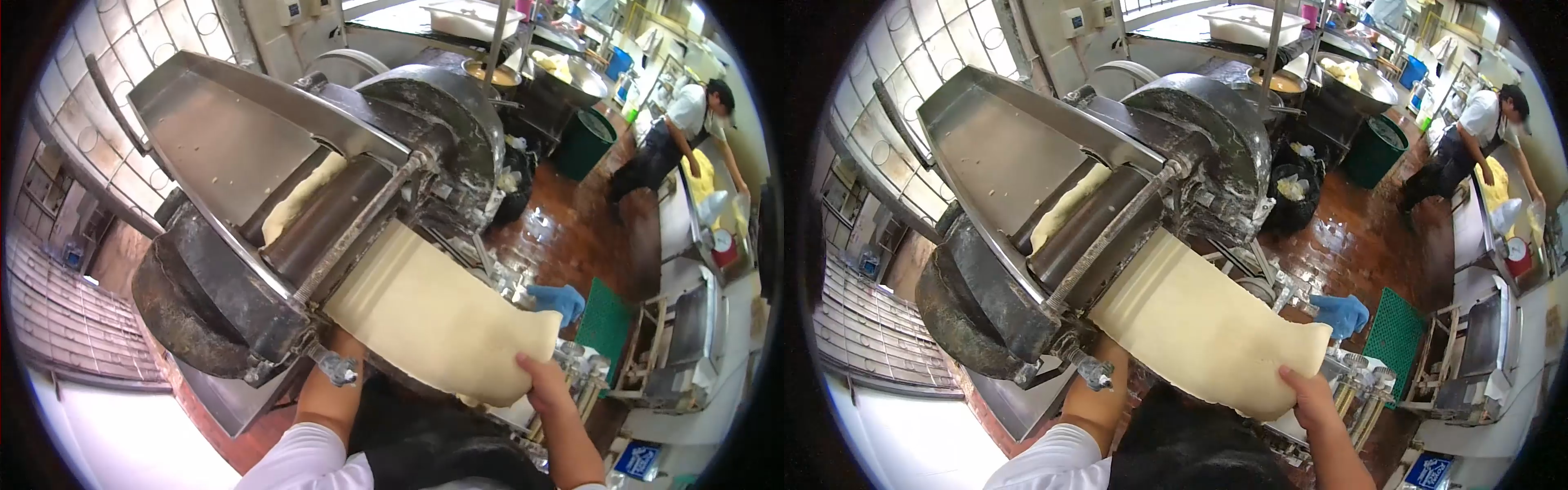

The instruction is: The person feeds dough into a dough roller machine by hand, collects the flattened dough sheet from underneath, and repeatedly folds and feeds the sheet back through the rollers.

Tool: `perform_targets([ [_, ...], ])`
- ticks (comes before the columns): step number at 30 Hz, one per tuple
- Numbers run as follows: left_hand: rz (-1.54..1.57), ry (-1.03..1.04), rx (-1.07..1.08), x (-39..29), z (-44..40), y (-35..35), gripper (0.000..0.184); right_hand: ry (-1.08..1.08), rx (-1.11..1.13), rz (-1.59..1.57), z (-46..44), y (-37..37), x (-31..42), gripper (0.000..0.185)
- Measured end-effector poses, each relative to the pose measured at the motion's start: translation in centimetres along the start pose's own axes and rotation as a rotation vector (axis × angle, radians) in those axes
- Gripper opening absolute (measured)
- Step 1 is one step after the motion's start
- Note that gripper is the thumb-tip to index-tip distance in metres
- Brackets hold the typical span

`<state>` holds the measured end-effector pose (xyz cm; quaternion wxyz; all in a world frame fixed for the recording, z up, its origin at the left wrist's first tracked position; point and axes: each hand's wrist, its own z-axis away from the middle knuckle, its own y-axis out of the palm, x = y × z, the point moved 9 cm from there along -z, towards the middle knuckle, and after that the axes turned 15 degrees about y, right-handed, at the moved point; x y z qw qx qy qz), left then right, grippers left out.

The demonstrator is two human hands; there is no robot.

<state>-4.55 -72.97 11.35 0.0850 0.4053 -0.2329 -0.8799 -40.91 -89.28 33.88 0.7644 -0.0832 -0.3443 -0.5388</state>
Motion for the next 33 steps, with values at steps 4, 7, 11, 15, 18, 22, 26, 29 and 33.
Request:
perform_targets([
  [4,0.073,0.058,0.002,-1.2,-1.0,1.7,0.036,0.020,-0.034,0.018,0.0,-2.5,-0.4,0.044],
  [7,0.103,0.074,0.017,-1.0,-0.5,3.3,0.037,0.041,-0.081,0.033,-0.3,-3.8,-0.8,0.043],
  [11,0.095,0.069,0.090,0.6,2.6,4.8,0.038,0.062,-0.096,0.018,-1.9,-4.9,-2.4,0.041],
  [15,0.059,0.076,0.262,1.3,6.9,7.6,0.039,0.121,-0.089,-0.081,-2.9,-4.8,-4.4,0.039],
  [18,0.012,0.092,0.475,0.9,10.5,11.6,0.039,0.139,-0.066,-0.093,-4.0,-5.1,-5.9,0.040],
  [22,-0.114,0.083,0.879,3.1,17.4,17.7,0.040,0.224,-0.143,-0.042,-3.5,-3.7,-6.9,0.043],
  [26,-0.191,0.038,1.169,8.1,25.4,20.3,0.041,0.140,-0.012,-0.275,-3.7,-2.6,-6.4,0.052],
  [29,-0.212,0.047,1.246,12.8,28.7,20.4,0.042,0.040,0.107,-0.446,-2.6,-3.3,-5.0,0.059],
  [33,-0.244,0.034,1.288,16.9,30.5,19.0,0.043,0.002,-0.004,-0.263,-1.6,-7.5,-4.5,0.059],
])
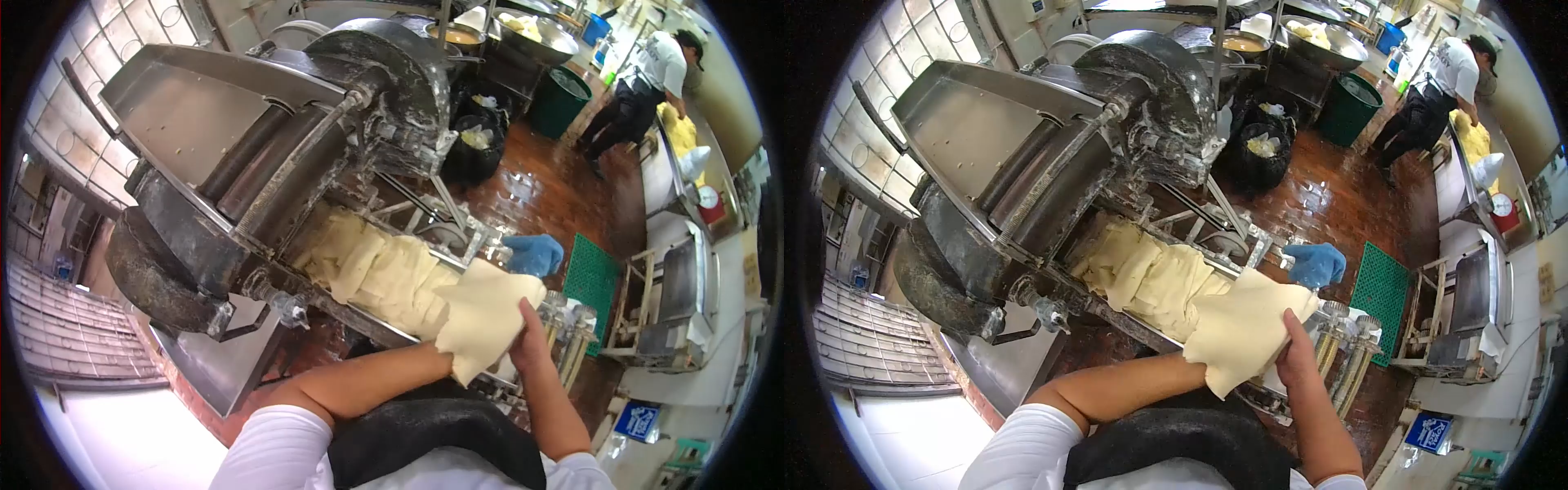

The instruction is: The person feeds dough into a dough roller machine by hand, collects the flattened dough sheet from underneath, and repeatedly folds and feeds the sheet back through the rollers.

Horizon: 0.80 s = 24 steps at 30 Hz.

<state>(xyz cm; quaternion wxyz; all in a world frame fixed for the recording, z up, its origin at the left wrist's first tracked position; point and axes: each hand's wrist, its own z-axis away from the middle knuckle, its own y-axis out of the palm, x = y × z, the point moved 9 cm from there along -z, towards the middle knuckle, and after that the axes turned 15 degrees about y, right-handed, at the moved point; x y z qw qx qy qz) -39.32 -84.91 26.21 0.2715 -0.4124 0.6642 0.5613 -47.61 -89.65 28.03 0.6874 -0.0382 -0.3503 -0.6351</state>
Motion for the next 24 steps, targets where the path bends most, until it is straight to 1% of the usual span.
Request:
perform_targets([
  [1,-0.003,-0.004,0.024,0.4,0.2,0.4,0.043,-0.020,0.017,0.025,-0.3,-1.4,0.2,0.058],
  [2,0.000,-0.012,0.053,-0.4,0.3,0.9,0.043,-0.069,0.027,0.006,1.1,-1.2,1.2,0.057],
  [3,0.008,-0.024,0.061,-2.4,-0.2,1.7,0.043,-0.070,0.014,-0.005,1.3,-2.2,1.2,0.057],
  [4,-0.466,0.161,0.329,-7.6,-0.7,4.0,0.048,-0.085,0.058,-0.051,1.6,-3.3,1.6,0.057],
  [5,-0.936,0.355,0.596,-10.4,0.1,5.8,0.053,-0.101,0.100,-0.098,1.9,-4.4,2.0,0.057],
  [6,-0.922,0.350,0.607,-10.6,1.0,5.0,0.053,-0.112,0.108,-0.125,2.3,-6.0,2.4,0.059],
  [7,-1.032,0.238,0.603,-9.7,1.9,3.2,0.055,-0.059,0.127,-0.171,2.4,-7.7,2.2,0.061],
  [8,-1.143,0.123,0.595,-9.0,2.9,1.2,0.058,0.003,0.102,-0.131,1.8,-10.4,1.8,0.062],
  [9,-1.217,-0.042,0.544,-8.4,3.7,-1.5,0.061,0.064,0.082,-0.094,1.0,-13.2,1.1,0.063],
  [10,-1.291,-0.209,0.488,-7.9,4.6,-4.5,0.065,0.065,0.083,-0.103,0.2,-15.5,0.8,0.063],
  [11,-1.295,-0.214,0.492,-6.9,5.5,-6.5,0.065,0.159,-0.240,0.267,-0.7,-19.7,-0.3,0.063],
  [12,-1.324,-0.222,0.338,-6.1,6.2,-9.8,0.062,0.250,-0.558,0.645,-0.8,-23.1,-0.9,0.063],
  [13,-1.349,-0.226,0.176,-6.2,6.5,-12.1,0.059,0.250,-0.550,0.651,-1.4,-23.8,-2.0,0.063],
  [14,-1.354,-0.229,0.165,-6.6,6.2,-12.7,0.059,0.168,-0.644,0.842,-1.4,-24.5,-2.1,0.061],
  [15,-1.370,-0.280,0.096,-7.2,5.6,-14.2,0.062,0.080,-0.738,1.030,-1.6,-24.4,-1.8,0.059],
  [16,-1.380,-0.334,0.027,-7.6,5.2,-15.5,0.065,0.082,-0.733,1.038,-2.5,-24.3,-2.7,0.059],
  [17,-1.374,-0.341,0.021,-7.3,5.1,-16.8,0.065,-0.119,-0.915,1.110,-2.1,-23.8,-1.8,0.056],
  [18,-1.433,-0.325,-0.122,-7.7,5.2,-19.3,0.069,-0.329,-1.095,1.171,-0.7,-22.3,-0.9,0.053],
  [19,-1.490,-0.303,-0.267,-8.2,5.6,-21.7,0.074,-0.327,-1.099,1.176,-0.8,-21.5,-0.9,0.053],
  [20,-1.484,-0.302,-0.267,-8.2,5.8,-23.1,0.074,-0.438,-1.022,1.221,-0.6,-18.3,0.2,0.053],
  [21,-1.584,-0.359,-0.298,-8.7,6.3,-24.7,0.078,-0.547,-0.942,1.262,-0.7,-15.3,1.0,0.052],
  [22,-1.683,-0.418,-0.329,-9.2,6.9,-26.2,0.083,-0.617,-0.874,1.318,-1.4,-13.2,1.0,0.046],
  [23,-1.676,-0.418,-0.327,-9.6,7.0,-27.1,0.083,-0.481,-0.724,1.212,-3.2,-11.7,0.8,0.042],
  [24,-1.742,-0.507,-0.287,-9.9,7.2,-28.1,0.085,-0.347,-0.575,1.100,-4.7,-10.1,-0.1,0.038],
])
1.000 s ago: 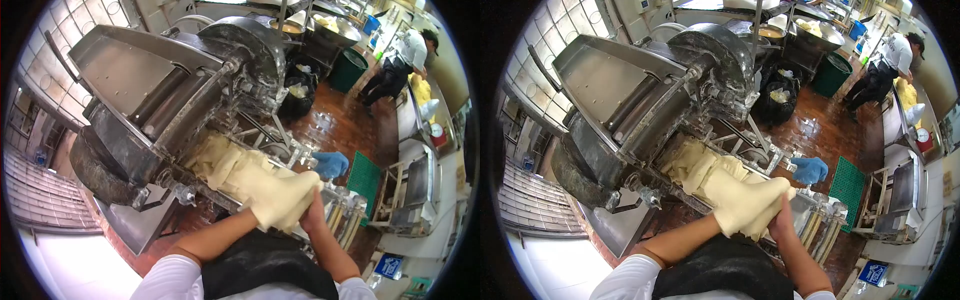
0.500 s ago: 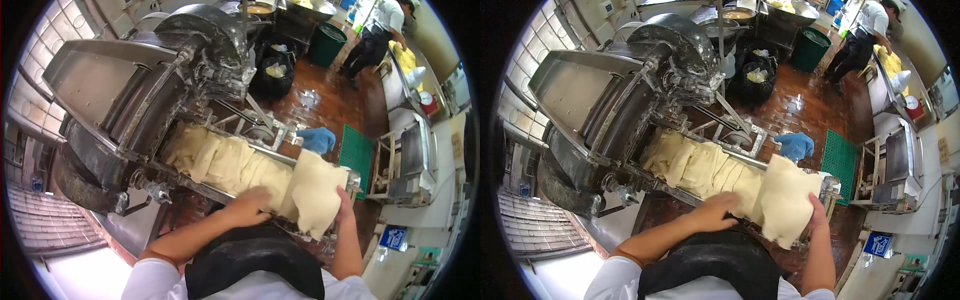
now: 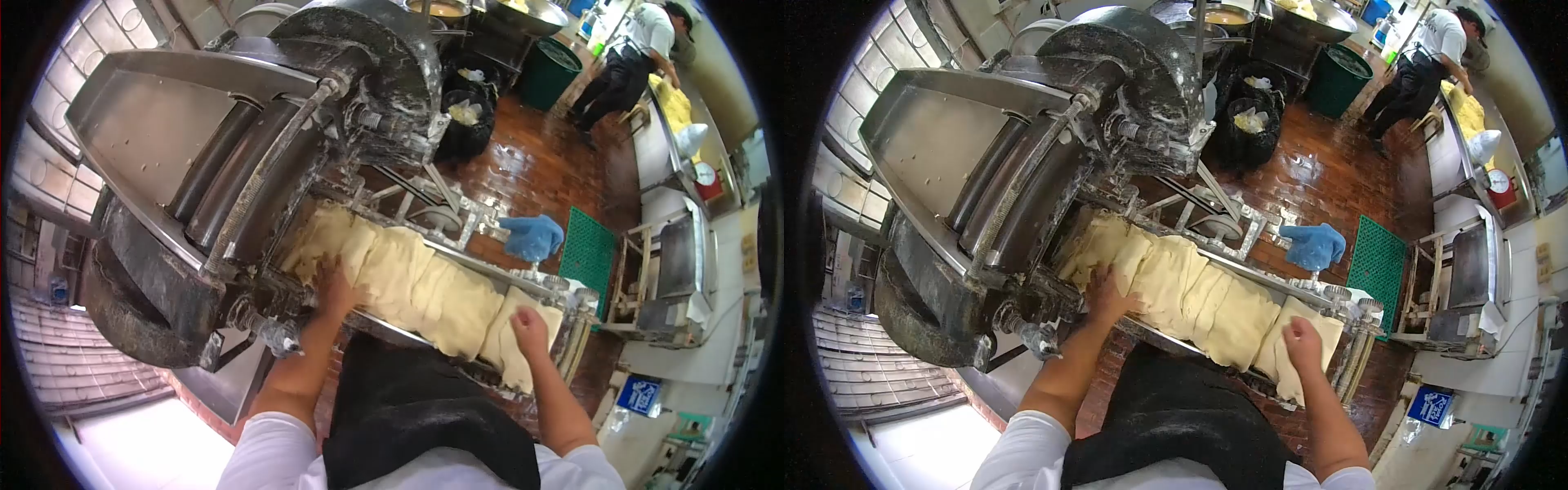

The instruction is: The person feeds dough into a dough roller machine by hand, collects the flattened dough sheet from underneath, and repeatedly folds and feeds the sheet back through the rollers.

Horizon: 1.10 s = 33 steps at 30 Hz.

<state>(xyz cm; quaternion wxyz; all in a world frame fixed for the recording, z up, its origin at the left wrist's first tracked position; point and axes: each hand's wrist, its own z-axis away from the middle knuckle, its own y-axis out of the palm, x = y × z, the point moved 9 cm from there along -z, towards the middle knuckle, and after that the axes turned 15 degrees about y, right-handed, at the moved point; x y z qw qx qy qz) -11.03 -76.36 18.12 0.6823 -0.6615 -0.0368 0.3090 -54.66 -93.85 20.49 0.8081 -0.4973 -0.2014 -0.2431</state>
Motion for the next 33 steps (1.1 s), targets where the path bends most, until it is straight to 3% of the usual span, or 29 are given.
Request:
perform_targets([
  [1,-0.088,-0.026,0.060,1.2,-0.2,0.0,0.088,-0.097,0.021,-0.055,-0.2,2.0,1.3,0.032],
  [4,-0.069,0.008,0.066,4.2,-1.0,2.1,0.093,-0.043,0.335,-0.190,-0.4,9.8,4.9,0.037],
  [7,-0.045,0.052,0.039,4.3,-1.5,3.1,0.088,0.359,0.600,-0.477,2.1,15.0,10.8,0.051],
  [9,-0.025,0.041,0.045,4.9,-1.8,4.5,0.086,0.429,0.617,-0.615,1.6,18.5,12.5,0.049],
  [11,-0.007,0.032,0.045,4.9,-2.1,4.5,0.084,0.495,0.599,-0.667,-0.1,22.1,12.9,0.019],
  [15,0.175,-0.024,0.025,5.5,-2.9,2.7,0.071,0.547,0.547,-0.630,-1.2,24.0,13.1,0.020],
  [17,0.283,-0.041,0.033,6.8,-3.6,3.3,0.068,0.669,0.520,-0.710,-1.3,24.3,12.4,0.034],
  [19,0.666,-0.129,-0.037,8.6,-4.5,5.6,0.062,0.732,0.503,-0.735,-1.1,24.3,12.7,0.034],
  [20,0.667,-0.129,-0.041,8.1,-4.5,4.8,0.062,0.797,0.484,-0.766,-0.8,24.2,12.7,0.034],
  [22,1.011,-0.275,-0.065,6.6,-3.9,3.6,0.062,0.796,0.534,-0.862,-0.3,24.8,13.6,0.035],
  [24,1.061,-0.300,-0.081,6.5,-3.5,4.1,0.063,0.799,0.582,-0.960,0.5,25.1,15.3,0.035],
  [26,1.109,-0.327,-0.095,5.9,-2.7,4.1,0.064,0.543,0.471,-0.556,-0.3,23.9,17.4,0.031],
  [27,1.177,-0.268,-0.055,4.4,-2.5,3.3,0.063,0.545,0.471,-0.560,-0.9,24.7,16.7,0.031],
  [29,1.242,-0.209,-0.014,3.4,-1.9,4.5,0.063,0.231,0.357,-0.366,-2.9,25.2,17.6,0.030],
  [30,1.224,-0.176,-0.053,4.1,-1.7,7.1,0.062,0.231,0.359,-0.367,-2.8,25.3,17.9,0.030],
  [31,1.206,-0.144,-0.093,4.4,-1.6,8.2,0.062,0.374,0.491,-0.554,-2.1,26.4,17.8,0.032],
  [32,1.150,-0.138,-0.037,2.7,-1.4,6.1,0.061,0.515,0.624,-0.739,-1.0,27.5,18.0,0.035],
  [33,1.149,-0.141,-0.047,2.3,-1.3,5.9,0.061,0.509,0.632,-0.734,-0.5,27.5,18.8,0.035],
])
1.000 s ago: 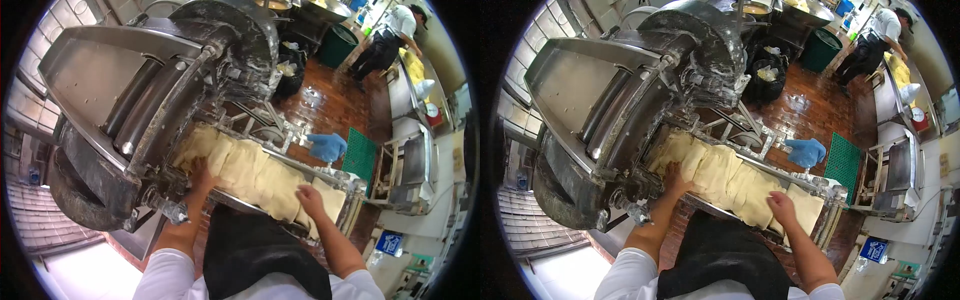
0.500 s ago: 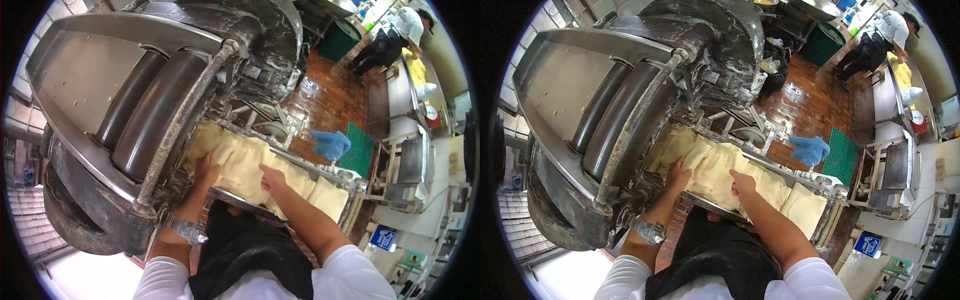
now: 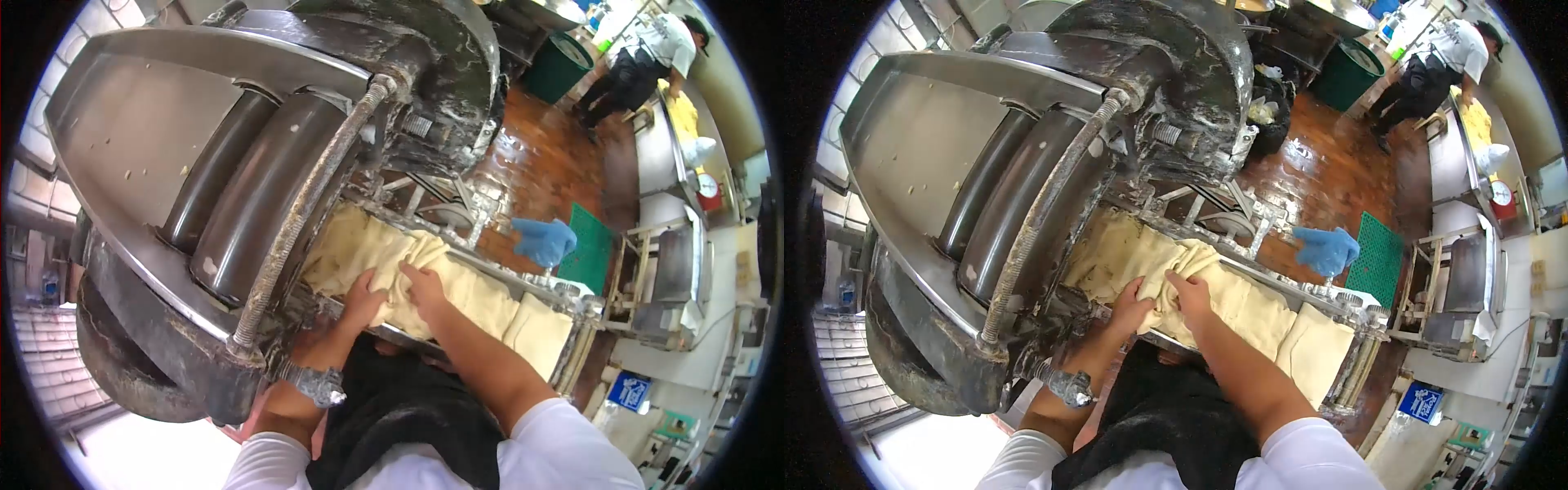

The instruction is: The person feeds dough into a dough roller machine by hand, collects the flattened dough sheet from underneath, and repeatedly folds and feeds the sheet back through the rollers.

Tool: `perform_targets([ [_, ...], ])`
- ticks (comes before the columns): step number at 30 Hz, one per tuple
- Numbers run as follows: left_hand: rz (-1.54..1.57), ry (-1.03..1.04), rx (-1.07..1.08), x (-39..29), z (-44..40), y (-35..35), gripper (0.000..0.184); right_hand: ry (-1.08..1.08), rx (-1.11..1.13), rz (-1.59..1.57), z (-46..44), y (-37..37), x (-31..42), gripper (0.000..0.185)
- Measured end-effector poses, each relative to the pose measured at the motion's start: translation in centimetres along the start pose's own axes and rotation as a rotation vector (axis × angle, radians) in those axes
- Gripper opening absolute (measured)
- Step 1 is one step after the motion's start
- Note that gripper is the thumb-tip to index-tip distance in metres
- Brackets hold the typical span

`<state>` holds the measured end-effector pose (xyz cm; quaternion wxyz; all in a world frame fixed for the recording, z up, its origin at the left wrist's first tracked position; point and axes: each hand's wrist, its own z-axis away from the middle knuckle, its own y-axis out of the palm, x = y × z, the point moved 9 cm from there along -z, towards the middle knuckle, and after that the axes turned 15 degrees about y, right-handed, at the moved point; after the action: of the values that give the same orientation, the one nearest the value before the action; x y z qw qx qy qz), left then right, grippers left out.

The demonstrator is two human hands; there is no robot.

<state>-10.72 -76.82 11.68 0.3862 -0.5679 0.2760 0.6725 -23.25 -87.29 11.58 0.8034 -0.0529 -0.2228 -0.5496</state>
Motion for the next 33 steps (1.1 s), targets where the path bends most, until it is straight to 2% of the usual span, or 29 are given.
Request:
perform_targets([
  [3,-0.084,-0.003,-0.003,-0.4,0.7,0.2,0.060,0.012,-0.030,-0.145,0.7,0.5,-0.3,0.035],
  [6,-0.152,0.128,0.072,-1.6,0.7,1.5,0.061,-0.029,0.104,-0.147,0.3,0.9,0.3,0.042],
  [7,-0.073,0.100,0.053,2.8,0.6,2.0,0.063,0.012,0.090,-0.095,0.5,0.4,0.1,0.043],
  [10,-0.165,0.129,0.132,1.3,1.7,3.4,0.064,0.030,0.072,-0.110,2.4,-1.0,-0.2,0.040],
  [11,-0.290,0.147,0.132,-0.8,2.5,3.5,0.066,0.031,0.074,-0.108,2.6,-1.6,-0.6,0.040],
  [14,-0.318,0.188,0.111,-3.7,4.3,5.2,0.066,0.005,0.113,-0.190,3.9,-3.3,-0.8,0.039],
  [16,-0.367,0.156,0.180,-5.7,5.4,7.0,0.072,0.113,-0.010,-0.116,6.3,-5.3,-0.6,0.041],
  [18,-0.324,0.217,0.207,-5.8,6.3,9.0,0.075,0.090,-0.032,-0.076,7.2,-7.2,-0.4,0.042],
  [20,-0.152,0.245,0.305,-5.4,7.3,11.1,0.077,0.066,0.003,-0.108,7.4,-9.3,-0.5,0.041],
  [21,0.026,0.220,0.325,-7.1,7.8,11.8,0.076,0.010,0.018,-0.127,7.7,-10.2,-0.3,0.038],
  [22,0.028,0.224,0.321,-8.4,7.9,11.7,0.076,0.007,0.018,-0.122,7.4,-11.3,-0.6,0.038],
  [24,0.148,0.057,0.436,-8.6,8.6,13.0,0.075,0.099,0.043,-0.225,5.9,-13.1,-2.2,0.034],
  [25,0.168,0.095,0.385,-7.4,8.3,13.0,0.066,0.104,0.044,-0.238,5.4,-13.7,-2.8,0.038],
  [26,0.170,0.100,0.383,-6.6,7.9,12.7,0.066,0.100,0.045,-0.234,5.4,-13.7,-2.9,0.038],
  [28,-0.241,0.040,0.134,-4.5,6.5,8.0,0.065,0.111,0.005,-0.269,5.7,-13.5,-3.1,0.039],
  [30,-0.308,-0.037,-0.157,-3.3,5.3,2.9,0.064,0.145,0.011,-0.275,6.5,-12.9,-2.7,0.039],
  [32,-0.598,0.064,-0.589,-2.6,5.6,-3.1,0.067,0.180,0.013,-0.282,6.5,-12.7,-3.2,0.039],
  [33,-0.425,0.120,-0.717,0.1,5.0,-5.5,0.069,0.163,0.030,-0.286,6.2,-12.7,-3.2,0.038],
])
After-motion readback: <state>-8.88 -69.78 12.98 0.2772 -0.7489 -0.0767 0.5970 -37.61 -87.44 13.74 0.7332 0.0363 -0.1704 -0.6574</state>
